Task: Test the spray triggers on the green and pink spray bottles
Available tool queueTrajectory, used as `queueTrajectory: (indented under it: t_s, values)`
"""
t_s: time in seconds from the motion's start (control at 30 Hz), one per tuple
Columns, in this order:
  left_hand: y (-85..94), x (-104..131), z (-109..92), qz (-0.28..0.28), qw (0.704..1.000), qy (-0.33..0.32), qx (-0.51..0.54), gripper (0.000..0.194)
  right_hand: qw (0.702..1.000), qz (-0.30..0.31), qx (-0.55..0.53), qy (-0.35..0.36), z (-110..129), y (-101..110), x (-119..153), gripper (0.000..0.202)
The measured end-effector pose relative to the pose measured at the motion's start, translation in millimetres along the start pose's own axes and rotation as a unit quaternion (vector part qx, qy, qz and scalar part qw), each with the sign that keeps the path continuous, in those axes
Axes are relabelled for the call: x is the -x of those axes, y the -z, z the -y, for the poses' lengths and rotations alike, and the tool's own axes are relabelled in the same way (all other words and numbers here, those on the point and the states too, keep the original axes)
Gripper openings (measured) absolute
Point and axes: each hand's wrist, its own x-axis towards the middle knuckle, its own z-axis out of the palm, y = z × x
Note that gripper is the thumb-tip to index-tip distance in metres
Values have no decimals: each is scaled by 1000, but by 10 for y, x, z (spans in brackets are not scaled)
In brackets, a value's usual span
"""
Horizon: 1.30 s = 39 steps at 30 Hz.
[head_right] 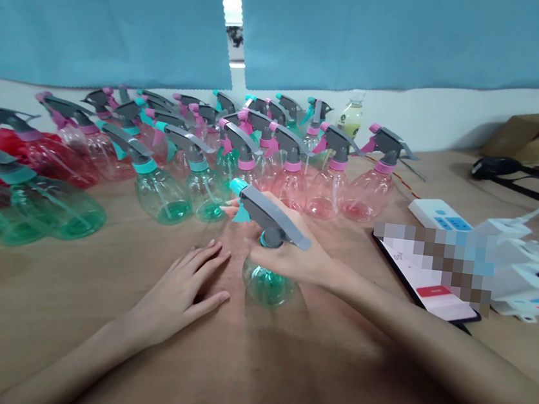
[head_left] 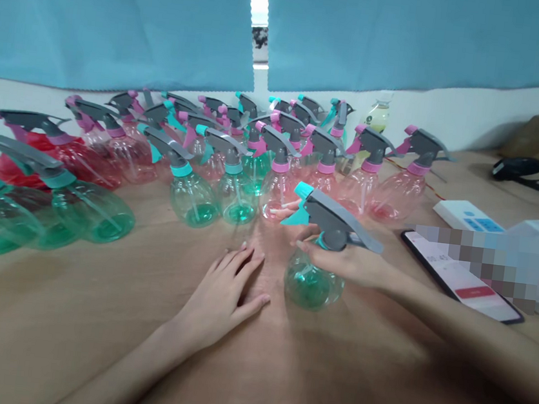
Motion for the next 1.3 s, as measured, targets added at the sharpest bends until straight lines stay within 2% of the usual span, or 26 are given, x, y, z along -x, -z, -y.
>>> queueTrajectory:
  t_s: [0.17, 0.5, 0.67, 0.87, 1.07, 1.3]
  values:
    - [-7, -1, 7, 6, 1000, 1, -8, 60, 1000, 3, -21, 8, 85, 17, -10, 17]
    - [1, -3, 1, -2, 1000, 3, 3, 57, 1000, 10, 2, -12, 57, 33, -3, 19]
    - [0, -7, -1, 5, 1000, 2, -9, 60, 1000, 6, -21, -12, 145, 36, -37, 26]
    - [16, -11, -6, 10, 1000, 7, -5, 59, 997, 1, -71, 19, 196, 39, -60, 22]
    - [8, -11, 0, 5, 1000, 2, -11, 58, 998, -1, -70, 7, 178, 32, -55, 13]
    - [-4, -14, 9, 0, 1000, -2, -15, 58, 998, 1, -60, 4, 143, 26, -39, 17]
